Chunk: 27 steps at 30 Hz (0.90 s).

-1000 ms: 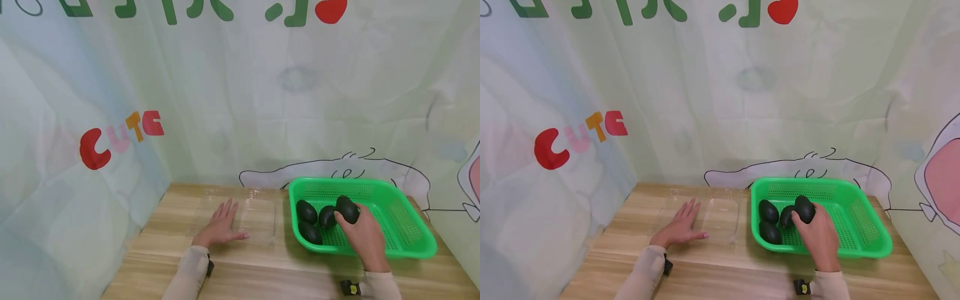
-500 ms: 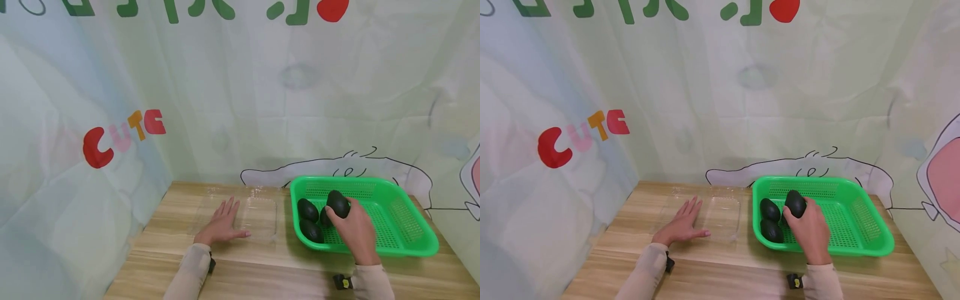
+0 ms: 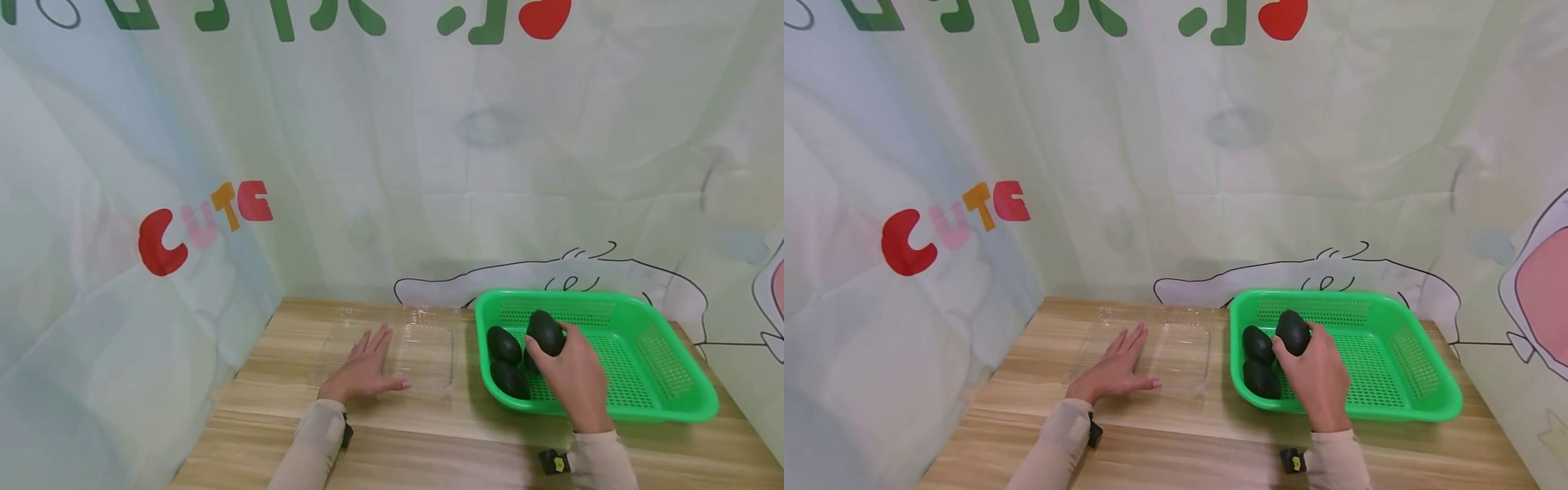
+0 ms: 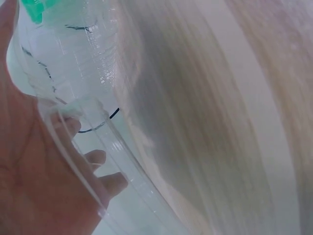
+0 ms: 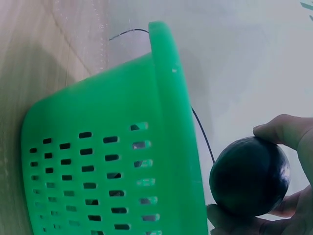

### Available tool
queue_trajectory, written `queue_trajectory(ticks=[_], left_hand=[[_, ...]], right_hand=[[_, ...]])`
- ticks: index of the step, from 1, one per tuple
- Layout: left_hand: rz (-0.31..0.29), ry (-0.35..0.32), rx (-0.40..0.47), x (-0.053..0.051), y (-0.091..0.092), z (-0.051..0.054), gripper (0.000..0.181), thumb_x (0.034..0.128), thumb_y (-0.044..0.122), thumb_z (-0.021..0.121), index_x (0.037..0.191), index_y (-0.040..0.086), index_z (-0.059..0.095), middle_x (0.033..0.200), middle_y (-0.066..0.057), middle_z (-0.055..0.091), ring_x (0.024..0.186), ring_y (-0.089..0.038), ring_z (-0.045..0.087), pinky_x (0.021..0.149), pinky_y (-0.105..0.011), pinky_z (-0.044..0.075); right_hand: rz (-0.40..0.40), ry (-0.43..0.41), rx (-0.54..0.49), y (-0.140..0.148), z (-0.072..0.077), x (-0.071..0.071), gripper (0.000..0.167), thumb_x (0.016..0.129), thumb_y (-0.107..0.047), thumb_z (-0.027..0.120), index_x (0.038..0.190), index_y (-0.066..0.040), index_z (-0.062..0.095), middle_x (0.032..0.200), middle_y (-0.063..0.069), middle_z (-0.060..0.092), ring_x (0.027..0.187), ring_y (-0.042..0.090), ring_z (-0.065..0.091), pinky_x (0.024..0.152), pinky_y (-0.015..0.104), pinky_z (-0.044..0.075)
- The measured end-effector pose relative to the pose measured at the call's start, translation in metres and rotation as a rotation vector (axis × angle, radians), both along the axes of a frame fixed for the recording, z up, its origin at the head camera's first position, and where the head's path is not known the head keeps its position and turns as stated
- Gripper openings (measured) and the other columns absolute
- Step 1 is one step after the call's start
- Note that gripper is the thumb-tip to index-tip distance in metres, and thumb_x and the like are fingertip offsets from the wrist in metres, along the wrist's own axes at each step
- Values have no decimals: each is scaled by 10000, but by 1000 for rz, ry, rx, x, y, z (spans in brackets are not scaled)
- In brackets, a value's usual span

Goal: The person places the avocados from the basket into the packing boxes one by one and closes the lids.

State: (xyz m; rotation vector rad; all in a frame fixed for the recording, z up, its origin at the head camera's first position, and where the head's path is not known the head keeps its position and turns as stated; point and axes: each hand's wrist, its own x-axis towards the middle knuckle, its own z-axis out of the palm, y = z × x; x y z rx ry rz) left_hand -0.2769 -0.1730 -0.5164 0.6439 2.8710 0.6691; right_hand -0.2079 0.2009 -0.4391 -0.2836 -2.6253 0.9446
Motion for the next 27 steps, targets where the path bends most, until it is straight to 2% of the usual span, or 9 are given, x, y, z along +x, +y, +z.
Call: queue_trajectory(ticks=[7,15,23,27], left_hand=[[0,4,-8,-1,1,-1,1185,816,774,630,1634,68,144,1715,-102,70,1548,-452,49,1235,-588,108],[2,1,-5,-2,1,0,1176,828,762,628,1633,57,139,1714,-112,72,1551,-445,42,1236,-586,104],[-10,-7,20,-1,0,-1,1204,814,780,627,1629,42,138,1713,-117,72,1547,-457,39,1231,-598,115],[-8,-6,26,0,-1,-2,1200,816,780,625,1628,41,143,1713,-114,73,1548,-455,38,1231,-597,113]], right_hand=[[8,18,7,-4,1,-3,803,913,-615,633,1415,0,511,1276,255,617,1051,413,632,728,560,519],[4,31,17,-6,1,-5,793,909,-621,635,1404,-11,523,1254,235,633,1017,392,642,673,518,515],[2,25,18,-6,-1,-3,826,906,-643,626,1425,-11,511,1274,251,625,1016,419,645,694,541,525],[-2,29,24,-6,-1,-3,824,902,-645,631,1414,-9,521,1251,247,636,999,406,651,673,514,521]])
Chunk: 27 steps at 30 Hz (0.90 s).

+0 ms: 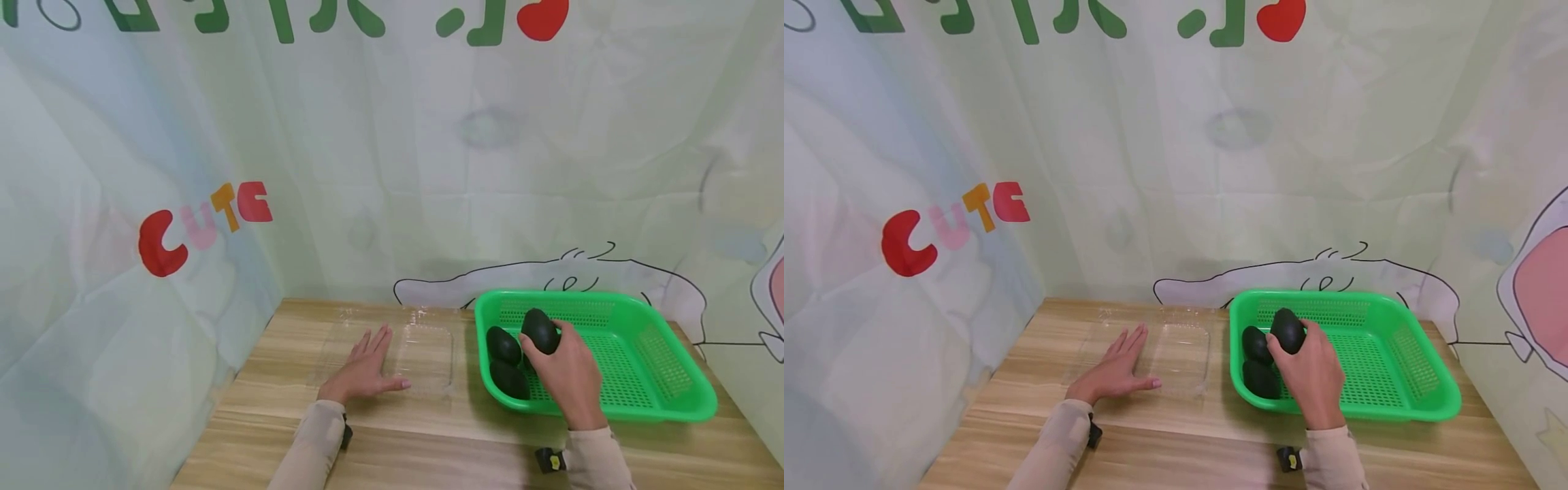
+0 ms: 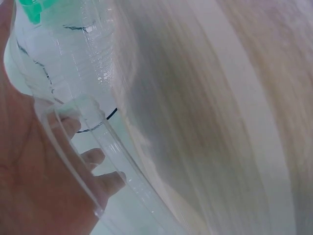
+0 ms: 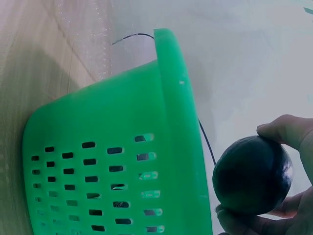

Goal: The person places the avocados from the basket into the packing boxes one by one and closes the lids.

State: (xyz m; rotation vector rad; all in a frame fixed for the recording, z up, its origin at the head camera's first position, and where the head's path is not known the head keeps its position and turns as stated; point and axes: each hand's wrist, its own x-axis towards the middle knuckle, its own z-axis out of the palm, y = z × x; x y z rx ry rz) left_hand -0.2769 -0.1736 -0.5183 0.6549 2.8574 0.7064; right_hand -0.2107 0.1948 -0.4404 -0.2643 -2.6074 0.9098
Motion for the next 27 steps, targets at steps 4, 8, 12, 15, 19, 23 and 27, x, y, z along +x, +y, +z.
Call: queue_trajectory(ticks=[4,8,12,15,19,23,27], left_hand=[[8,1,8,0,0,0,1181,825,746,648,1626,35,150,1712,-119,78,1548,-455,36,1227,-606,119],[11,0,9,1,0,0,1169,831,723,662,1626,35,151,1712,-120,80,1547,-456,34,1227,-607,118],[6,-3,9,1,0,3,1178,825,745,648,1627,39,152,1712,-117,80,1548,-454,34,1230,-602,113],[5,-5,11,1,0,4,1186,820,759,641,1628,45,150,1713,-111,78,1550,-448,30,1231,-599,108],[4,-10,11,0,-1,2,1189,823,757,640,1629,43,138,1713,-114,73,1551,-446,28,1232,-598,109],[0,-12,8,0,-1,0,1189,823,766,631,1631,49,134,1714,-111,70,1550,-448,27,1232,-598,103],[-2,-6,0,-1,-1,-1,1202,815,783,621,1632,51,131,1715,-109,67,1550,-449,32,1232,-597,107]], right_hand=[[8,3,7,0,-1,-1,816,901,-640,637,1402,-4,531,1234,245,645,981,391,655,645,477,516],[15,-9,2,-2,-1,-1,824,904,-646,626,1406,0,526,1246,247,640,997,393,651,666,487,520],[15,-19,-3,-4,0,-1,844,901,-656,621,1410,9,520,1246,256,637,999,400,651,671,495,519],[15,-15,-1,-6,0,-1,847,898,-662,620,1403,11,523,1229,256,643,984,397,654,652,482,516],[14,-10,6,-7,0,-2,840,895,-666,622,1391,6,533,1208,252,651,961,386,659,614,452,510],[20,-18,12,-9,-1,-3,844,892,-668,626,1393,5,531,1211,252,653,960,378,661,599,424,506],[29,-16,17,-12,1,-4,839,892,-655,638,1395,9,532,1192,250,661,933,369,666,570,392,493]])
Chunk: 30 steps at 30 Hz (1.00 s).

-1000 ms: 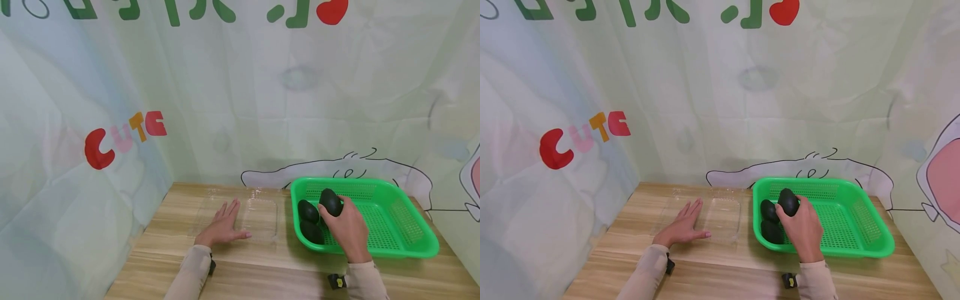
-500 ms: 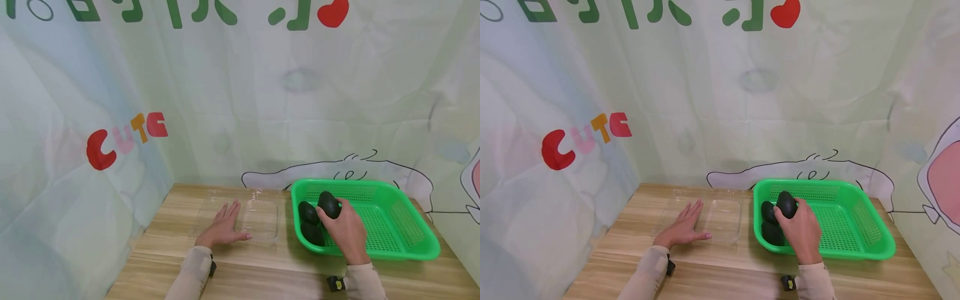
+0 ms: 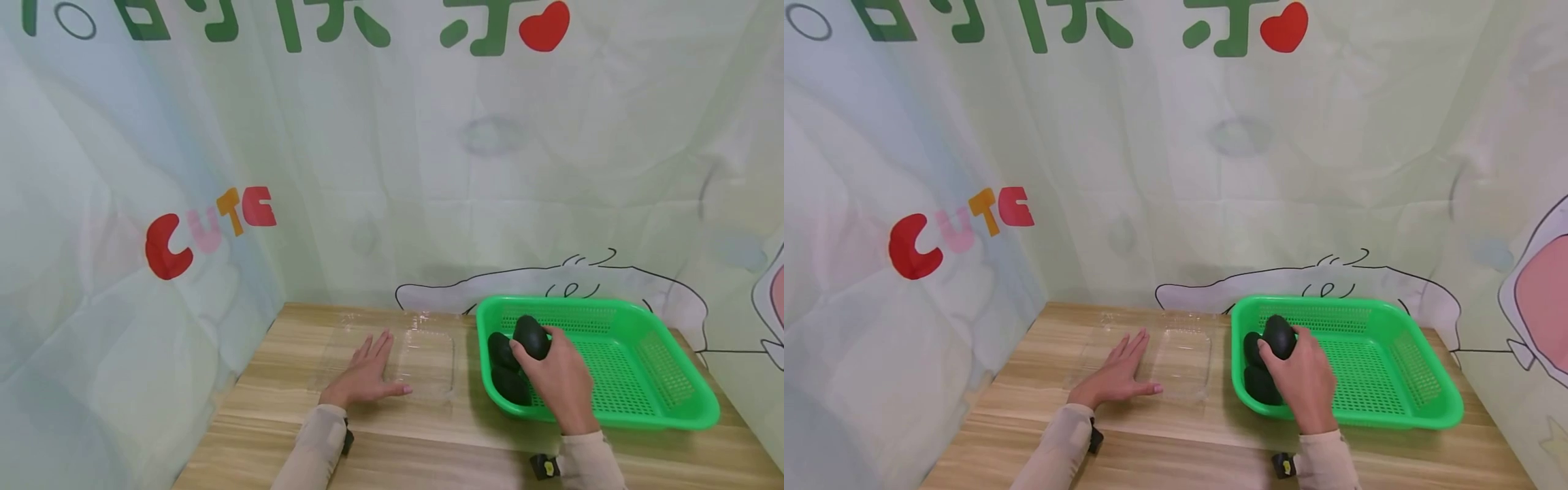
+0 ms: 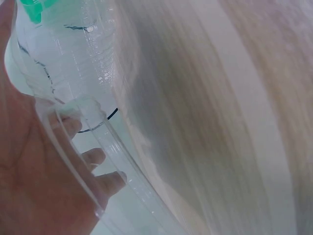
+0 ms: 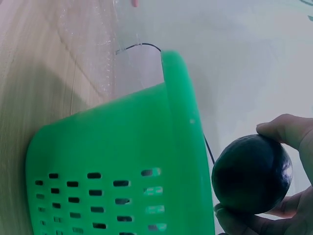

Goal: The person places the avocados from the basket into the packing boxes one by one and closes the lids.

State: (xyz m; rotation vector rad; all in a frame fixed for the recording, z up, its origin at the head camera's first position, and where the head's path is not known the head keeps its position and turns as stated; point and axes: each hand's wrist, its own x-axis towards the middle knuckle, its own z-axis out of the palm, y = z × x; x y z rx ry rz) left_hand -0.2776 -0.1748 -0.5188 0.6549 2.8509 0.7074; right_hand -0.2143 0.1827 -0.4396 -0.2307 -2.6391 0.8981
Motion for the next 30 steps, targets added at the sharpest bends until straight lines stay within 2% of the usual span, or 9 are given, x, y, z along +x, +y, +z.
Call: queue_trajectory(ticks=[7,14,22,30], left_hand=[[-1,-1,-11,0,0,0,1198,817,785,617,1634,58,129,1716,-102,63,1549,-450,34,1232,-597,111],[5,1,4,0,1,1,1164,836,709,671,1629,43,141,1713,-118,72,1545,-462,39,1227,-611,110],[-2,11,-10,0,0,-1,1190,820,771,629,1629,45,147,1712,-118,83,1543,-467,54,1225,-611,122],[0,11,-9,-1,0,-2,1189,821,765,635,1629,42,145,1712,-120,80,1543,-467,51,1225,-611,126]], right_hand=[[17,17,12,-6,0,-1,821,896,-626,657,1389,19,534,1175,252,664,899,354,667,552,376,481],[20,37,28,-13,-1,-2,796,895,-609,669,1373,16,546,1161,247,670,890,348,669,543,377,483],[21,82,59,-19,-3,-4,741,891,-548,707,1345,22,570,1129,246,677,860,345,667,542,393,486],[38,91,69,-26,-8,-7,706,885,-522,724,1337,2,584,1093,225,687,835,332,667,544,405,495]])
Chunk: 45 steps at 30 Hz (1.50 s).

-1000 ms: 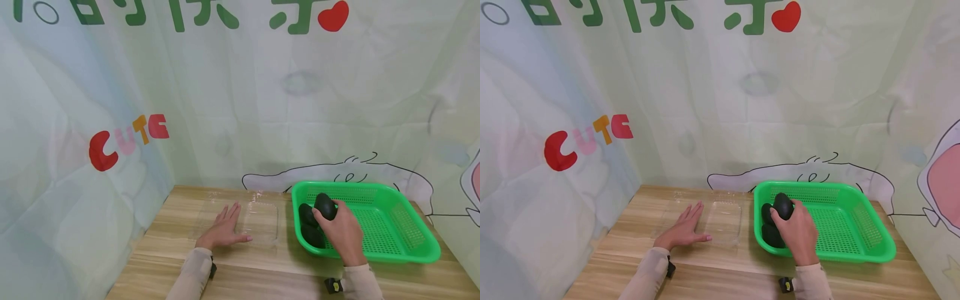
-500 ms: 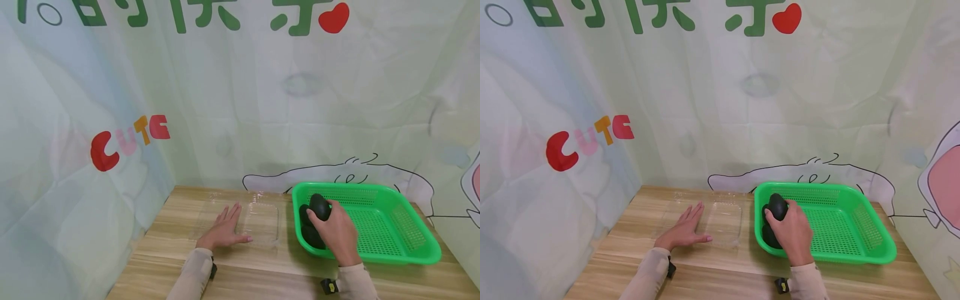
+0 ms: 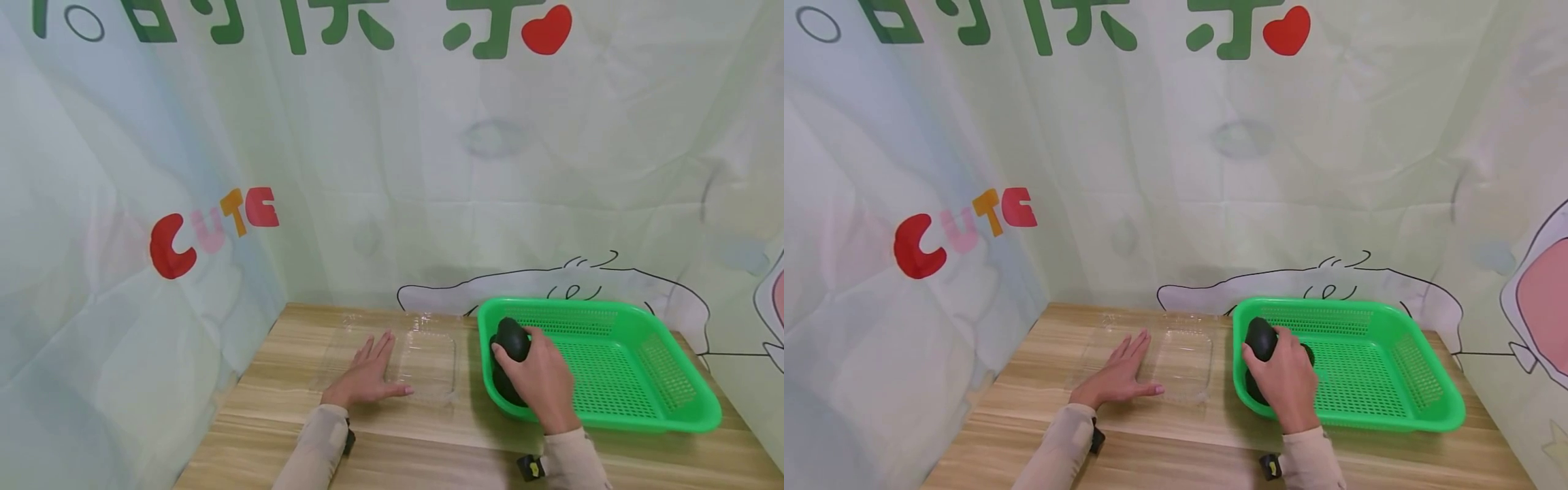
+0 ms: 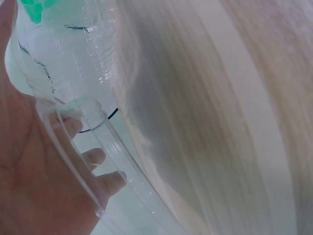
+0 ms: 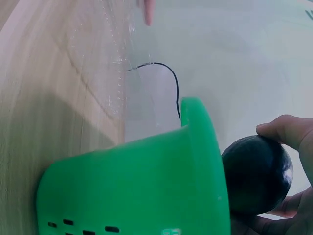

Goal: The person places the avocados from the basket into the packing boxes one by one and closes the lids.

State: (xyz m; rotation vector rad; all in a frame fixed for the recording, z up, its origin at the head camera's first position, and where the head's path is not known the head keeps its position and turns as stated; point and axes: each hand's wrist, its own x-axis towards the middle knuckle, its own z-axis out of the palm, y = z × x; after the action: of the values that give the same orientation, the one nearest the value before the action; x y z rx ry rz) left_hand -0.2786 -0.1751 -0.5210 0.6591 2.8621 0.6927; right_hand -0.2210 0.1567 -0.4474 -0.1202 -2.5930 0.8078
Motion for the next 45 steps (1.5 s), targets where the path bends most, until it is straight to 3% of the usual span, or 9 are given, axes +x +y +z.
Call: queue_trajectory(ticks=[16,30,45], left_hand=[[2,-8,13,2,1,4,1192,821,754,644,1626,32,142,1711,-129,80,1542,-470,54,1228,-605,123],[-1,-13,11,3,2,5,1176,834,724,658,1627,31,135,1711,-130,73,1544,-463,47,1230,-599,114],[-2,-5,-2,3,1,4,1185,828,754,640,1628,37,140,1711,-128,83,1545,-458,64,1232,-590,131]], right_hand=[[47,-8,-2,-14,-4,0,698,893,-512,718,1347,-1,574,1113,225,684,775,285,646,483,354,456],[93,18,42,-36,-8,-3,686,861,-491,761,1310,3,600,1166,224,690,930,355,688,628,526,548],[138,34,119,-65,-12,-8,713,834,-521,768,1296,3,623,1091,198,691,884,332,667,611,504,565]])
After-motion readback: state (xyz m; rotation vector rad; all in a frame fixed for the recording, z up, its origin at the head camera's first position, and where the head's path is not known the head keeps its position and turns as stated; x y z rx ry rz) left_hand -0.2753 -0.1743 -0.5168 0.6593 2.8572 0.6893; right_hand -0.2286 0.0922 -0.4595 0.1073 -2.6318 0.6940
